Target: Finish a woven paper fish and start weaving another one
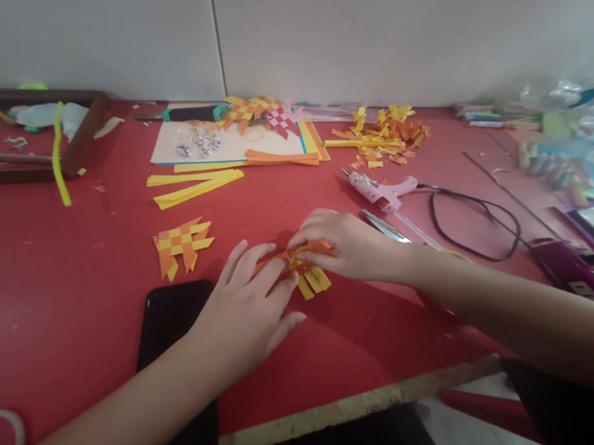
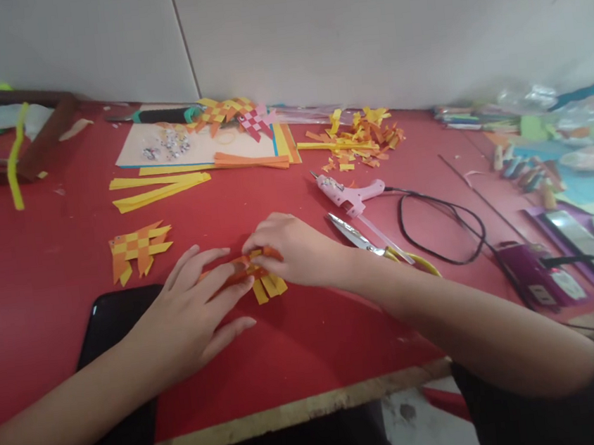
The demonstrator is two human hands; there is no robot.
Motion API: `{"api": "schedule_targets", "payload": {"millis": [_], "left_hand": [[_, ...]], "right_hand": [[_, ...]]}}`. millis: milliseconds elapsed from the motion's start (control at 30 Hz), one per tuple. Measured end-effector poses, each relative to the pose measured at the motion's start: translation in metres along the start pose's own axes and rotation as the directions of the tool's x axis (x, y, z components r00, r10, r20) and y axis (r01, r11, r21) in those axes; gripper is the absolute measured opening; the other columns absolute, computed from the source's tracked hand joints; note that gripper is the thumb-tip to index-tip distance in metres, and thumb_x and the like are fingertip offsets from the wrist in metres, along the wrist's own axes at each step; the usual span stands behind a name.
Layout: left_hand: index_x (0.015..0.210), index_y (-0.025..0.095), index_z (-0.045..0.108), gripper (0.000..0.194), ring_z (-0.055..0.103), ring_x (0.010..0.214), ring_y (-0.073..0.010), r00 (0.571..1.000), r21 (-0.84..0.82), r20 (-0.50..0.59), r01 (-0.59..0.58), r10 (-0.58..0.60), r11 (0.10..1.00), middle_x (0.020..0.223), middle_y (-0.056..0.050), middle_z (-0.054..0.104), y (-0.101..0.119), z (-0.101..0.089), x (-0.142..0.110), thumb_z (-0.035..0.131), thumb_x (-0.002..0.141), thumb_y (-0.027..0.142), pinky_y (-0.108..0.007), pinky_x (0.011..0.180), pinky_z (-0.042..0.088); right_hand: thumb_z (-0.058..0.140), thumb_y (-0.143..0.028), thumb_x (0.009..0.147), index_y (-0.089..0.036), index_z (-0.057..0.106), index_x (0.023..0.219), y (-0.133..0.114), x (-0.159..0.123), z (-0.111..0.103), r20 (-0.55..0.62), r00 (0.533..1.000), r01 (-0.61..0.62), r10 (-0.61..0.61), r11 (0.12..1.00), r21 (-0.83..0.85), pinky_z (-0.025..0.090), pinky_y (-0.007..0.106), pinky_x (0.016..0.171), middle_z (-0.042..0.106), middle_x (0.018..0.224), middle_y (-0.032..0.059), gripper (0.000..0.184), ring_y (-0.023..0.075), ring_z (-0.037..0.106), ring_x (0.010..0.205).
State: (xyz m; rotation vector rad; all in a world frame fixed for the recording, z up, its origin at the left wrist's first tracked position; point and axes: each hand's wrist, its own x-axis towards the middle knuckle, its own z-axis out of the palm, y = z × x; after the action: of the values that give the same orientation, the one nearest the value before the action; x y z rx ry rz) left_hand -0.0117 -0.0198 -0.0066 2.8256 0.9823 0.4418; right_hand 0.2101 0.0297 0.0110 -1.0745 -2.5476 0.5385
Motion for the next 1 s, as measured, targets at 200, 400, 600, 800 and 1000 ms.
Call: {"api": "schedule_targets", "payload": {"millis": [200, 400, 600, 800, 1000], "left_hand": [[0.115, 0.012, 0.069, 0.035, 0.050, 0.123, -0.0392, 1.000, 0.003, -0.019, -0.013, 0.013, 1.000, 0.121, -0.014, 0.067, 0.000, -0.001, 0.000, 0.059, 0.091, 0.036, -0.064, 0.109, 0.036], [0.114, 0.011, 0.069, 0.035, 0.050, 0.121, -0.0394, 0.999, 0.018, -0.023, -0.022, 0.023, 1.000, 0.124, -0.014, 0.066, 0.000, -0.001, 0.001, 0.059, 0.091, 0.036, -0.064, 0.108, 0.036], [0.114, 0.011, 0.070, 0.034, 0.048, 0.122, -0.0389, 0.999, 0.019, -0.023, -0.023, 0.023, 1.000, 0.127, -0.013, 0.066, 0.000, -0.001, 0.001, 0.059, 0.092, 0.035, -0.064, 0.108, 0.036], [0.115, 0.012, 0.070, 0.035, 0.047, 0.124, -0.0382, 1.000, 0.004, -0.008, -0.025, 0.025, 1.000, 0.130, -0.010, 0.066, 0.000, 0.000, 0.001, 0.056, 0.094, 0.036, -0.062, 0.111, 0.033], [0.119, 0.012, 0.069, 0.037, 0.048, 0.123, -0.0371, 1.000, -0.012, -0.013, -0.019, 0.019, 1.000, 0.129, -0.011, 0.067, 0.000, 0.000, 0.000, 0.057, 0.094, 0.037, -0.061, 0.111, 0.032]], "right_hand": [[0.054, -0.019, 0.095, -0.016, 0.071, 0.098, 0.002, -0.017, 0.009, -0.108, 0.969, 0.214, -0.220, 0.975, -0.067, 0.049, 0.036, 0.084, 0.075, 0.092, 0.0062, 0.017, 0.0191, 0.065, 0.088], [0.052, -0.016, 0.094, -0.017, 0.070, 0.097, 0.000, -0.028, 0.012, -0.114, 0.963, 0.231, -0.243, 0.967, -0.111, 0.053, 0.036, 0.084, 0.077, 0.093, 0.0055, 0.019, 0.0188, 0.069, 0.091], [0.051, -0.016, 0.094, -0.017, 0.070, 0.102, 0.001, -0.035, 0.018, -0.162, 0.927, 0.303, -0.337, 0.931, -0.203, 0.056, 0.038, 0.088, 0.077, 0.099, 0.0059, 0.020, 0.0203, 0.070, 0.098], [0.052, -0.016, 0.095, -0.016, 0.069, 0.098, 0.002, -0.034, 0.018, -0.194, 0.937, 0.266, -0.291, 0.953, -0.144, 0.058, 0.033, 0.084, 0.077, 0.092, 0.0048, 0.017, 0.0168, 0.071, 0.090], [0.056, -0.018, 0.093, -0.018, 0.071, 0.101, 0.007, -0.033, 0.014, -0.139, 0.913, 0.360, -0.383, 0.918, -0.168, 0.057, 0.039, 0.091, 0.078, 0.099, 0.0054, 0.017, 0.0180, 0.071, 0.096]]}}
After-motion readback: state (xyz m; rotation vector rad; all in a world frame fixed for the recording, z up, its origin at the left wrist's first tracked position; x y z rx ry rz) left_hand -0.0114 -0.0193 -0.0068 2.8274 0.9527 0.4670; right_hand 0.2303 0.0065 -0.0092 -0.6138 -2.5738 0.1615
